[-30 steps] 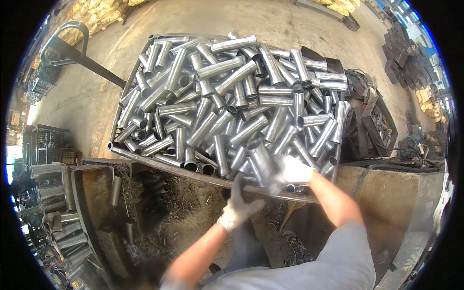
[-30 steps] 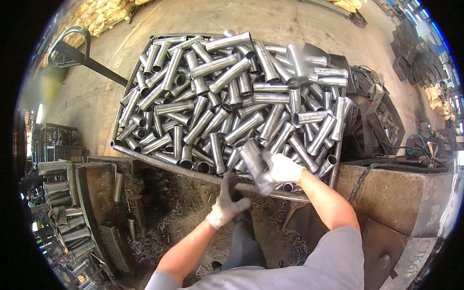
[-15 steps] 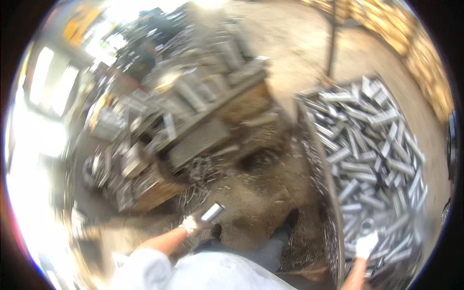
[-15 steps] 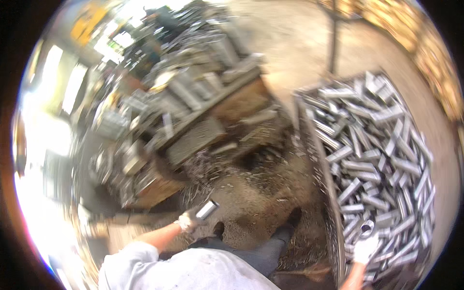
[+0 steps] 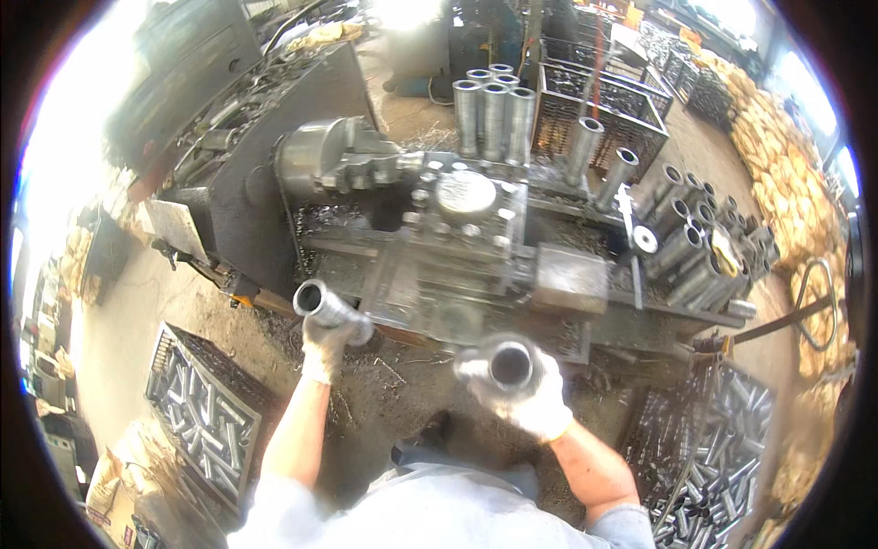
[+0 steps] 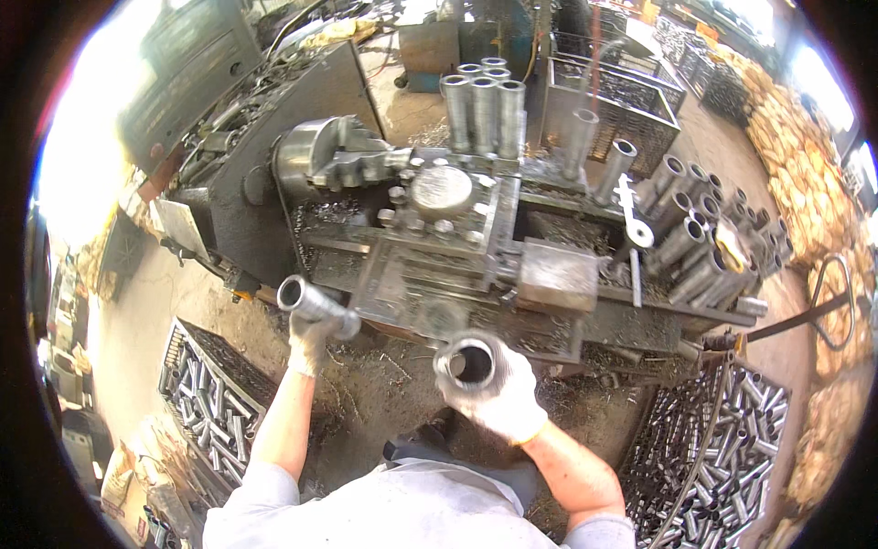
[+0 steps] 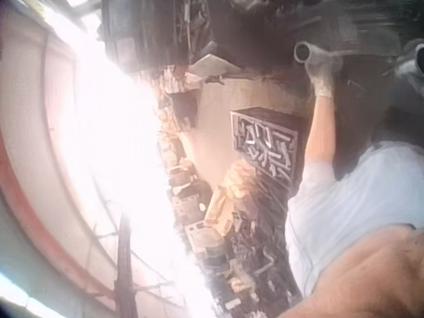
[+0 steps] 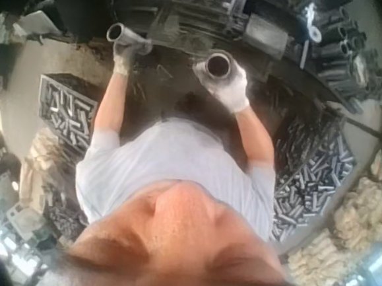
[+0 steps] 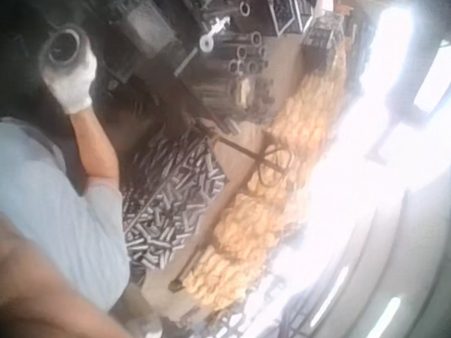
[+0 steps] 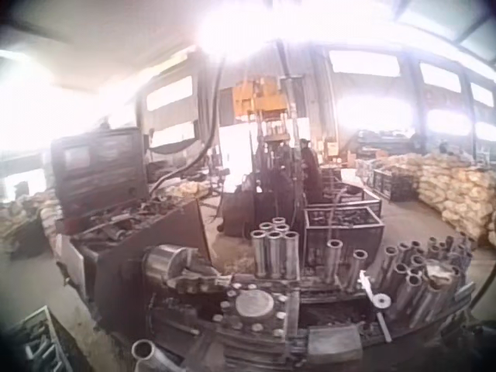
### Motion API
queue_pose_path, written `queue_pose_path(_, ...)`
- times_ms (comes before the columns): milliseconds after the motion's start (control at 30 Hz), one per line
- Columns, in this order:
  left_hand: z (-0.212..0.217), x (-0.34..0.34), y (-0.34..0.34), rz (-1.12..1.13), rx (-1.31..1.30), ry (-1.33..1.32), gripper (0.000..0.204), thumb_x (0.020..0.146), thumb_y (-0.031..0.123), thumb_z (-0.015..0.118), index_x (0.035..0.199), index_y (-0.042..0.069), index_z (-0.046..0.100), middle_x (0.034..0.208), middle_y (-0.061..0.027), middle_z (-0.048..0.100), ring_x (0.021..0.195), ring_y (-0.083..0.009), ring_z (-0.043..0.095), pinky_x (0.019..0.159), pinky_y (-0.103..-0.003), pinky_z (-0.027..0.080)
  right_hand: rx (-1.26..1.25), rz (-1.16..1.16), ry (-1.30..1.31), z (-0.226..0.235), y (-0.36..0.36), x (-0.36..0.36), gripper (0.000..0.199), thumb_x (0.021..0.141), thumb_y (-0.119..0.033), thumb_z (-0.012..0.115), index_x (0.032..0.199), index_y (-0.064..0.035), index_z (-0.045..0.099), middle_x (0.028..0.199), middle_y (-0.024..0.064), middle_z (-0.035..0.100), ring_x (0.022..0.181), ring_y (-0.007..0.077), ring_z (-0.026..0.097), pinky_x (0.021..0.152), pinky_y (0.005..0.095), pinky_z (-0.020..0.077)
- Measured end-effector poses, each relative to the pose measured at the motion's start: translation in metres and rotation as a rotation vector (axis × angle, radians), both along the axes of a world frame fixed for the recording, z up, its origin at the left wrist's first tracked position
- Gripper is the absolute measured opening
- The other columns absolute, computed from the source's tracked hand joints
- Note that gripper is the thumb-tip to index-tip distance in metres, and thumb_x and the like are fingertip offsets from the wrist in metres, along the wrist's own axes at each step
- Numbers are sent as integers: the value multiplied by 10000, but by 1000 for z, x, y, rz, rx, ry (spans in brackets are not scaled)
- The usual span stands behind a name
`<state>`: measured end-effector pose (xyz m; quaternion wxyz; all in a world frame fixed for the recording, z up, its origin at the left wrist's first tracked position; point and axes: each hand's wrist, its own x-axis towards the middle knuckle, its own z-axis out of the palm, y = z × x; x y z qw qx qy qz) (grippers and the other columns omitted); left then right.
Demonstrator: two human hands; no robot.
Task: The person operates a CNC lathe in a workshop, repeatedly picking up cylindrical metal parts from a bin, loading them into the machine's chuck, and then removing them to place them back into the bin. The person also adjusts the machine's control panel.
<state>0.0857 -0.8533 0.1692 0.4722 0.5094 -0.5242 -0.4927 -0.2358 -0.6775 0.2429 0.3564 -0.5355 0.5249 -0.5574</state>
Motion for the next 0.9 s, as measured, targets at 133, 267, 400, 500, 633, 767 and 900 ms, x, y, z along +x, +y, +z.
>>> queue_pose_path(133, 13, -31, -74, -185, 18, 9, 252, 776, -44, 817, 1017, -6, 754, 925, -81, 789, 844, -180, 760, 832, -339, 630, 90, -128, 437, 6, -87, 27, 510, 764, -294, 917, 1184, -73, 729, 1006, 139, 798, 888, 303, 798, 812, 399, 645)
queue_pose_path(267, -13, -79, -106, -315, -86, -189, 522, 811, 40, 816, 1301, 64, 639, 1177, -90, 752, 1063, -210, 733, 931, -381, 614, 56, -302, 500, -8, -117, 44, 500, 763, -287, 915, 1164, -61, 720, 985, 146, 786, 875, 338, 788, 789, 416, 646)
queue_pose_path(400, -3, -89, -100, -364, -299, -221, 698, 813, 185, 858, 1433, 50, 568, 1319, -143, 700, 1231, -235, 663, 1085, -396, 527, 78, 108, 940, 41, -112, -10, 494, 816, -204, 848, 1259, -36, 709, 969, 155, 781, 816, 349, 786, 731, 418, 651)
queue_pose_path(500, 50, -52, -110, -480, -305, -390, 695, 870, 150, 810, 1494, 37, 527, 1371, -174, 671, 1301, -293, 642, 1141, -406, 497, -149, 274, 849, 108, -157, -76, 522, 833, -145, 770, 1332, -23, 674, 1012, 149, 796, 736, 299, 790, 686, 399, 644)
queue_pose_path(633, 123, -30, -216, -149, -584, -688, 668, 890, 198, 797, 1481, 26, 536, 1467, -197, 610, 1353, -372, 611, 1174, -451, 473, -43, 186, 822, 137, -320, -80, 755, 808, -167, 749, 1511, 3, 531, 1311, 216, 744, 1073, 359, 776, 975, 416, 615)
queue_pose_path(767, 135, -38, -323, 38, -860, -1223, 730, 800, 327, 811, 1451, 87, 581, 1471, -181, 610, 1460, -366, 494, 1273, -522, 316, 741, 518, 1123, 109, -440, -23, 785, 763, -437, 794, 1388, 20, 667, 1313, 252, 733, 1149, 354, 728, 1030, 424, 575)
queue_pose_path(900, 115, -35, -353, 26, -868, -1095, 685, 744, 214, 791, 1391, 67, 624, 1469, -135, 610, 1453, -357, 502, 1261, -538, 332, 607, 359, 918, 131, -429, -34, 447, 868, -322, 732, 1161, 15, 763, 1025, 207, 798, 834, 268, 765, 744, 395, 626)
